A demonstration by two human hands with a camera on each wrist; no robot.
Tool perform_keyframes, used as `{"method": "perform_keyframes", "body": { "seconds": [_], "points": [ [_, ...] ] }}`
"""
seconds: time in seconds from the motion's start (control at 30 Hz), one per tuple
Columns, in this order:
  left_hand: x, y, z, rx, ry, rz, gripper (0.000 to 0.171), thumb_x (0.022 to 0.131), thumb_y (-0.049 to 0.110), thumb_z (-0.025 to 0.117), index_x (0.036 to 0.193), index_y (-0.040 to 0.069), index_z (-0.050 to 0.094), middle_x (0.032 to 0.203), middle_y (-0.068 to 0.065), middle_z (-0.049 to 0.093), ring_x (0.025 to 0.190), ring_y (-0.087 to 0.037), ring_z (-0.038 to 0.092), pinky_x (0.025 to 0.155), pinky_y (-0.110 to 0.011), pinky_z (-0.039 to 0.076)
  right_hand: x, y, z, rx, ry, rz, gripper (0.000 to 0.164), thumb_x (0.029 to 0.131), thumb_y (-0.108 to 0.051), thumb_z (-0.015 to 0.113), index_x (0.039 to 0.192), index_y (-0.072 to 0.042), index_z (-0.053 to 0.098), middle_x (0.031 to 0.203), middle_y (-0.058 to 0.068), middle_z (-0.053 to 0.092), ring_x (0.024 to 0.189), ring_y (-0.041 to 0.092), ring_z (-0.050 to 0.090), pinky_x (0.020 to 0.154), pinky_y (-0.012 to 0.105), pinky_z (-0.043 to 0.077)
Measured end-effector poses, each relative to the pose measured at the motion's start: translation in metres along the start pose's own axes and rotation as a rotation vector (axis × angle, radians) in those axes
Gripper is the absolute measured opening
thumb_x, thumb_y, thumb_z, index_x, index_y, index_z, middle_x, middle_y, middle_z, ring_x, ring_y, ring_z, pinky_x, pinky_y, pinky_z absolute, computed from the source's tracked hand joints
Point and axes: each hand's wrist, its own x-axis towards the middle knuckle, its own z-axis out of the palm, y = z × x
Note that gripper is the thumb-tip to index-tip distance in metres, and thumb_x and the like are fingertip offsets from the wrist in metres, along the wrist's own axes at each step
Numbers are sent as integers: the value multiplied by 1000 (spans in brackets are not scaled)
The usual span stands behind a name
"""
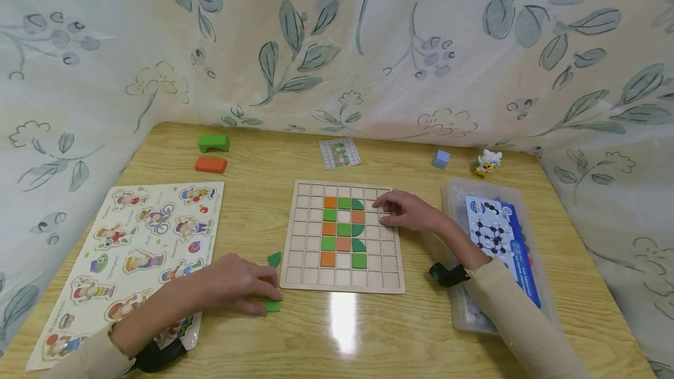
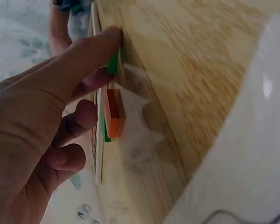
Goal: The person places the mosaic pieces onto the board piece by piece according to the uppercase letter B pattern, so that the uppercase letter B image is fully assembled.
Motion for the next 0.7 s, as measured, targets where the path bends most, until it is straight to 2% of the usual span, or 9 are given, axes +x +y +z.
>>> {"method": "perform_keyframes", "body": {
  "seconds": [0.1, 0.23, 0.33, 0.43, 0.53, 0.7],
  "points": [
    [1, 3, 0, -4, -2, -8, 23, 83, 31, 75, 107, 30, 72, 102, 14, 63, 71, 11, 52, 56, -2, 31, 0, 0, 0, 1, 2, 5, 32, 91, -13, 68, 121, -5, 63, 95, 9, 54, 84, 18, 46, 72, 25, 40],
    [3, 4, -1, -92, 41, -52, 28, 80, 23, 77, 107, 31, 73, 100, 15, 61, 64, 13, 40, 56, 0, 28, 0, 1, 0, 9, 0, 5, 33, 90, -13, 68, 121, -5, 63, 95, 10, 54, 84, 19, 46, 72, 25, 40],
    [11, 4, -1, -185, 75, -129, 29, 82, 22, 76, 108, 33, 72, 102, 16, 61, 62, 12, 37, 56, -2, 31, 0, 1, 0, 8, 2, 3, 32, 90, -13, 68, 121, -5, 63, 95, 10, 54, 84, 19, 46, 72, 25, 40],
    [25, 4, 2, -230, 103, -220, 26, 84, 26, 75, 109, 32, 73, 104, 16, 62, 64, 11, 40, 57, -6, 35, 0, 1, 0, 7, 5, 3, 32, 90, -12, 68, 121, -5, 63, 95, 10, 55, 84, 19, 46, 72, 25, 40],
    [41, 4, 9, -199, 126, -262, 22, 84, 29, 75, 106, 29, 74, 103, 14, 64, 63, 10, 41, 57, -8, 36, 0, 1, 0, 9, 4, 1, 32, 90, -12, 68, 121, -4, 63, 95, 10, 55, 84, 19, 46, 72, 25, 40],
    [62, 4, 20, -101, 162, -229, 19, 85, 30, 74, 103, 25, 75, 102, 11, 64, 65, 7, 46, 59, -8, 38, 0, 1, 0, 4, 0, -9, 33, 90, -13, 69, 121, -4, 63, 95, 10, 55, 83, 18, 46, 71, 25, 41]
  ]
}}
